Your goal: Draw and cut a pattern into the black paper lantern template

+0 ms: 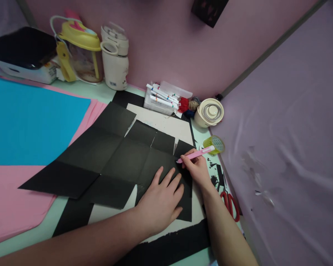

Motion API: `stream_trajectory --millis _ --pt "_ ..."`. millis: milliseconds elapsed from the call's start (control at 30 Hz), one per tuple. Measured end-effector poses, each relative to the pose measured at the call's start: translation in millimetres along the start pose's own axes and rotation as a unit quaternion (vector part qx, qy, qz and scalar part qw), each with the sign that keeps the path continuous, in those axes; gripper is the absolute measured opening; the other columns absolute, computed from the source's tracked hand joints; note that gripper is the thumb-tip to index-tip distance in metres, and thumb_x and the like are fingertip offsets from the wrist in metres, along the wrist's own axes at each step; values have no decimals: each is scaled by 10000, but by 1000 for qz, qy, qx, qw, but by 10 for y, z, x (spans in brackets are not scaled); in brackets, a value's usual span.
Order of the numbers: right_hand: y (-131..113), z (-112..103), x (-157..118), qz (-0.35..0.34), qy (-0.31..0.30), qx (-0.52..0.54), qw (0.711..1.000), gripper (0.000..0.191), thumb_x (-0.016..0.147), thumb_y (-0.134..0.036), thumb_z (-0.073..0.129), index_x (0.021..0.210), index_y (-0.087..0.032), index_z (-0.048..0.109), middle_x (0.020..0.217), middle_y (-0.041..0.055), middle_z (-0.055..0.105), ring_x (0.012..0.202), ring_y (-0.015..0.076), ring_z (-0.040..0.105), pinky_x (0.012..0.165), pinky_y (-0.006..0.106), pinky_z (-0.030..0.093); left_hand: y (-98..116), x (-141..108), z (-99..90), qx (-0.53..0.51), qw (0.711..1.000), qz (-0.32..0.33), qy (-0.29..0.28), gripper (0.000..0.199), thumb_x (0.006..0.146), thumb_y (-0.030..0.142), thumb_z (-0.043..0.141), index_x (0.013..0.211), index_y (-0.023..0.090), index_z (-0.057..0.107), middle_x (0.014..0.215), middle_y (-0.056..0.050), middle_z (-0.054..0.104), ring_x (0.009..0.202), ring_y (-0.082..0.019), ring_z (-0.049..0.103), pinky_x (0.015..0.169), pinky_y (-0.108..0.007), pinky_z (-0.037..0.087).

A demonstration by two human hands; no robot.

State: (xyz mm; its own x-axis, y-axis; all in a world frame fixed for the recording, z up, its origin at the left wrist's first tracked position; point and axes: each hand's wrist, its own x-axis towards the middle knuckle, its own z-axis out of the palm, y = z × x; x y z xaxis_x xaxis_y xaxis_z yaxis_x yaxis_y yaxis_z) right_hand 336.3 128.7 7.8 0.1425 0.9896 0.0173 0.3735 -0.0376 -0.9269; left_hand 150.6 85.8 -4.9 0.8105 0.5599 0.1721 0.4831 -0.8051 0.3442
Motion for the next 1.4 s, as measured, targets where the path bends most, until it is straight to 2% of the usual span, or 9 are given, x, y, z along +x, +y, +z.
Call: stream_trajectory --millis 467,667,833,1400 --pt "20 17 11 4 -13 -10 1000 223 830 -376 669 783 -196 546 564 -29 609 483 105 527 478 215 389 11 -3 5 3 1000 -1 -1 519 945 520 417 1326 189 536 1483 -127 454 1417 -349 293 1134 -611 149" --pt "40 38 25 18 -12 8 1000 231 810 -383 684 888 -198 572 552 -40 602 458 110 526 448 213 388 3 -1 12 10 1000 0 9 514 943 523 416 1314 191 546 1468 -127 471 1409 -348 307 1131 -609 156" --pt "30 45 30 19 -14 4 1000 262 807 -421 690 788 -191 567 541 -24 610 433 99 504 423 207 380 -1 0 24 11 1000 1 8 515 944 524 412 1315 194 545 1469 -127 469 1408 -347 305 1134 -609 147" --pt "12 59 40 24 5 8 1000 308 788 -464 705 764 -188 569 559 -4 635 417 101 497 398 213 382 6 -1 -8 -2 1000 -1 -6 516 949 515 410 1327 189 540 1477 -127 459 1420 -347 286 1137 -610 144"
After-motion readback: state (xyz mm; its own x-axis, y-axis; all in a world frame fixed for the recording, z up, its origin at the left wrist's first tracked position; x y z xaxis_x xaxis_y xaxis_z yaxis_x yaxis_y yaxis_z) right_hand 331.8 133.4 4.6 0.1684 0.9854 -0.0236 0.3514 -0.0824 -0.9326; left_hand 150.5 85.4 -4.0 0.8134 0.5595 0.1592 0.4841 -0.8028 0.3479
